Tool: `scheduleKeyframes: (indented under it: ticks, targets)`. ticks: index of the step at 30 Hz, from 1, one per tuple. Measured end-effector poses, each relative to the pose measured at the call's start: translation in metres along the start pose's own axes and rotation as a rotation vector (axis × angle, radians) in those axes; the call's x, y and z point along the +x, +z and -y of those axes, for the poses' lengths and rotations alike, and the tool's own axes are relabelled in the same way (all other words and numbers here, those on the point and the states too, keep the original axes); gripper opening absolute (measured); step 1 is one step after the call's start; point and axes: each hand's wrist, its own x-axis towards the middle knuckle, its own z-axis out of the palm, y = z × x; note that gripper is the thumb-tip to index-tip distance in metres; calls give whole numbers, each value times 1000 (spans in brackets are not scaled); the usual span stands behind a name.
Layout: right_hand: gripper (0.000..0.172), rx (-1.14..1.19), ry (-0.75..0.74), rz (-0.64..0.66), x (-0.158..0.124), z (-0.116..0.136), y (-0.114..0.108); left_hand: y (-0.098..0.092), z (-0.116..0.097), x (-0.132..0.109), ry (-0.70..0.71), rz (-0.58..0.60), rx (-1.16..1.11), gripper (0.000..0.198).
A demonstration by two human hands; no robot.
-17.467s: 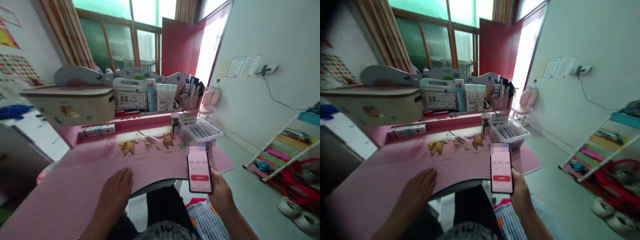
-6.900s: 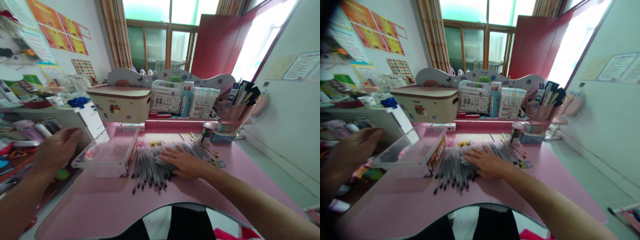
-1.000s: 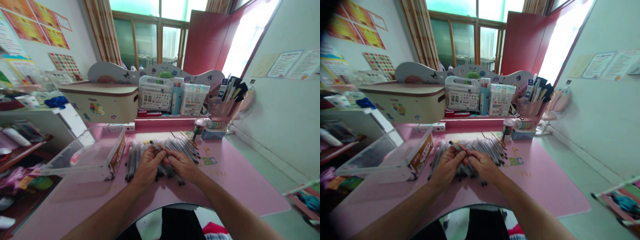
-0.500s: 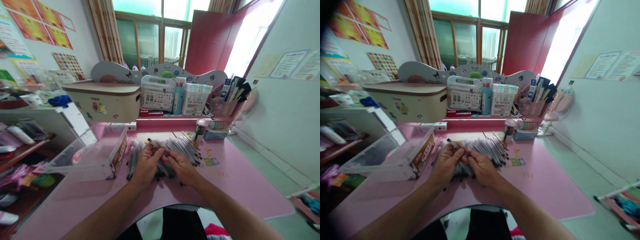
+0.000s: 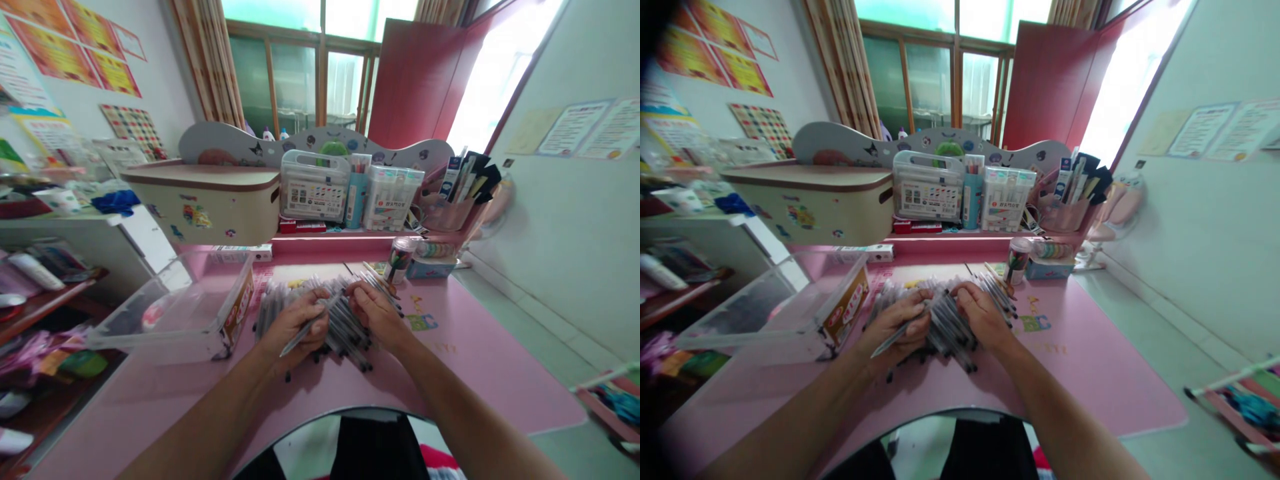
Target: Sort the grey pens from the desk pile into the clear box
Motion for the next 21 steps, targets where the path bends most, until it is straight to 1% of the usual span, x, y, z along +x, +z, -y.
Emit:
scheduleKeyframes:
  ticks: [2,4,7,9,10,12,14,15,18,19,21]
  targets:
    - [44,-24,8,33,-1,1,2,-2,3,-2,-68,77,-40,26]
    - [50,-36,31,78,-3,4,4,-4,6,-3,-117,114,-61,20]
    - [54,-24,61,110,-6,7,5,-6,8,-4,-172,132,-76,16]
    - [55,-4,72,102,-6,7,7,-5,8,-4,-166,101,-97,15]
    - [55,12,78,89,-6,6,7,-4,8,-4,-132,66,-113,15]
    - [53,55,95,34,-3,2,7,-2,7,-3,-8,-30,-136,17]
    - [51,82,114,-35,-1,-4,7,0,7,-2,125,-110,-91,24]
    - [51,73,114,-64,0,-6,7,1,8,-1,174,-142,-35,27]
    - [49,-44,67,-100,1,-10,6,1,10,0,276,-247,172,25]
    - [48,-97,37,-102,0,-9,7,1,12,1,298,-279,209,24]
    - [45,-190,-28,-108,-2,-7,8,0,14,3,309,-314,207,28]
